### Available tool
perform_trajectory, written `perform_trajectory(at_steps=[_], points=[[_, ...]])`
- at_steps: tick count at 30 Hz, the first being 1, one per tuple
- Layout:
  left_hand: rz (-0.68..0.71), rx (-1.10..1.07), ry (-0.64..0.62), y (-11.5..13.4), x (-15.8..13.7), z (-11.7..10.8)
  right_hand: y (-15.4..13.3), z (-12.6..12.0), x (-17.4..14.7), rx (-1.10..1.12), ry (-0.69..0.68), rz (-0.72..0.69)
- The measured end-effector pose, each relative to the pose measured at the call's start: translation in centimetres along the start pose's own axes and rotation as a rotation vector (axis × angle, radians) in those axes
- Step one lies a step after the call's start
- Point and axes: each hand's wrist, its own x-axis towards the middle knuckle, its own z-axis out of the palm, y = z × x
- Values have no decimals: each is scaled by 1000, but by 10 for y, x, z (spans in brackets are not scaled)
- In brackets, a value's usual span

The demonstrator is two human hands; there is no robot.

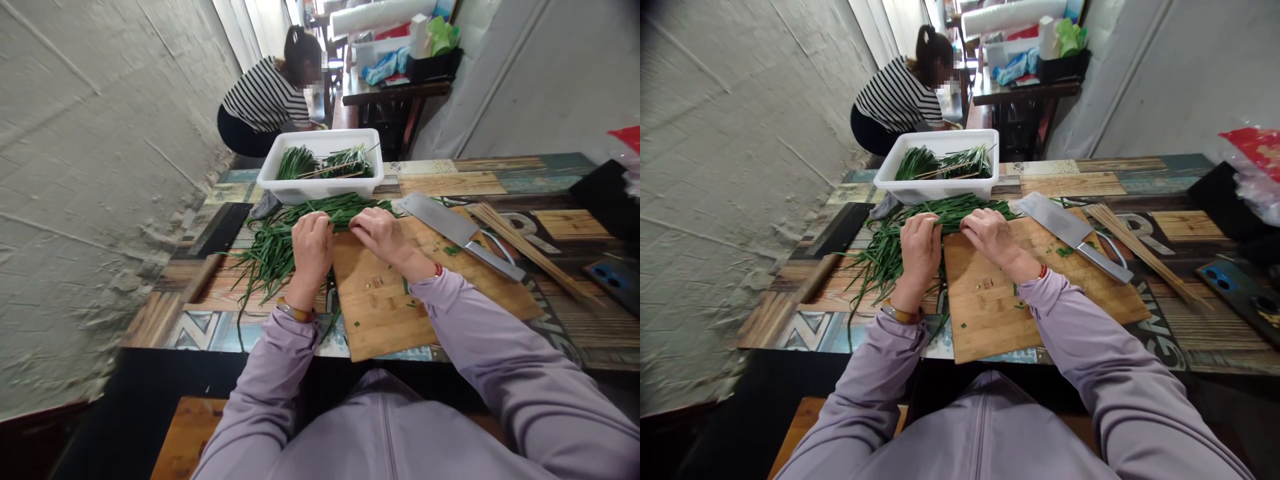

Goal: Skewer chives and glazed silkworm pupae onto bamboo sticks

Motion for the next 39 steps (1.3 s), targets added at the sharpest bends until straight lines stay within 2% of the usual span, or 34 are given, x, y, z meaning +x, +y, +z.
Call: perform_trajectory(at_steps=[2,6,10,13,20,25,28,30,32,34,36,39], points=[[18,50,-79,2,0,0,-5,1,0,-15,0,-24],[-49,23,-315,2,-3,4,-4,3,1,-21,7,-17],[-61,-9,-404,3,-6,6,3,5,1,-11,-1,30],[-97,34,-404,3,-5,5,7,8,2,1,-5,93],[-151,34,-313,1,-4,1,15,16,3,-114,-45,180],[-100,42,-210,1,-3,-2,11,13,5,-109,-33,141],[-19,50,-99,-2,-2,-4,0,6,4,-80,-1,73],[23,58,-70,-2,-2,-5,-9,3,2,-66,16,17],[26,96,-141,-2,-3,-5,-16,2,1,-43,27,-28],[-7,132,-267,-1,-4,-5,-20,2,1,-15,37,-46],[-41,129,-361,0,-5,-4,-19,4,1,-4,50,-34],[-53,78,-419,3,-7,-1,-12,8,2,-13,66,25]])
